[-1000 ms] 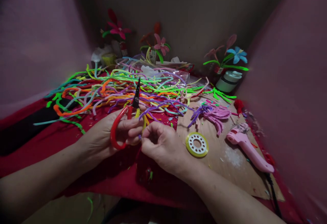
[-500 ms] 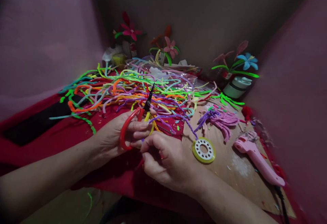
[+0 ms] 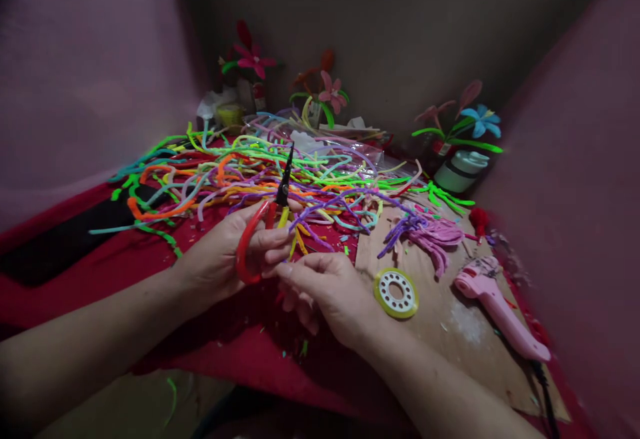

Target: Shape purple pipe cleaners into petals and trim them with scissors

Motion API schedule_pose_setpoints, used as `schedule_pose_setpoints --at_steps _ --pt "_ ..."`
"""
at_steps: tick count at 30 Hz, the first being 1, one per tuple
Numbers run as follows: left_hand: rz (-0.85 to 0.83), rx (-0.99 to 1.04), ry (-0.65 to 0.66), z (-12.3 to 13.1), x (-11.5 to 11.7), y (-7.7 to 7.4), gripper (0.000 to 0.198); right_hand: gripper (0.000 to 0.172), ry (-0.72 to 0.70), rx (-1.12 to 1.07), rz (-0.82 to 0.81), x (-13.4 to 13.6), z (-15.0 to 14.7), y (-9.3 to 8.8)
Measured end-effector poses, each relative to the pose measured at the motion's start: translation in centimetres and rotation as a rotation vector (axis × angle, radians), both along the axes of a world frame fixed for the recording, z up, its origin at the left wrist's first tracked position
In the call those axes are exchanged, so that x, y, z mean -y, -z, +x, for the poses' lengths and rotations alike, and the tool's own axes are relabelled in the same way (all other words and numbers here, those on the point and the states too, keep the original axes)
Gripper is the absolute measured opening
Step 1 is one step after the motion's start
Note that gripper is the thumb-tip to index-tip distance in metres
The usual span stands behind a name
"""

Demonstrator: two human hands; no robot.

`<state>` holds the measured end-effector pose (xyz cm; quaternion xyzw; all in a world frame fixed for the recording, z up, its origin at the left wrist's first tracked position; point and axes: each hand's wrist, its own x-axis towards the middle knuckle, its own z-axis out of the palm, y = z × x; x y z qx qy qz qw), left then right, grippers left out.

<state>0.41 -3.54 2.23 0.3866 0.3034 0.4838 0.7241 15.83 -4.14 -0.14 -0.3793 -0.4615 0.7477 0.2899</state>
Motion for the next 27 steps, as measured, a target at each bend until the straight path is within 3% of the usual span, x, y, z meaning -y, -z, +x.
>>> schedule_pose_setpoints --at_steps 3,8,14,21,27 --pt "-0.008 0.000 -0.001 0.0 0.0 0.0 0.028 0.027 -0.042 -0.021 -0.019 0.3 0.0 -0.4" --pt "-0.088 0.076 0.054 -0.2 -0.3 0.1 0.009 0.027 -0.037 0.027 0.140 1.0 -0.2 -0.5" --pt "-0.158 0.186 0.128 -0.3 -0.3 0.1 0.013 0.023 0.012 0.113 0.328 1.3 0.1 -0.3" --pt "-0.057 0.034 0.063 -0.4 0.1 -0.3 0.012 0.025 -0.082 0.285 0.481 1.3 0.2 -0.5" --pt "0.043 -0.085 0.021 -0.5 0.3 -0.6 0.019 0.018 -0.152 0.237 0.295 1.0 -0.2 -0.3"
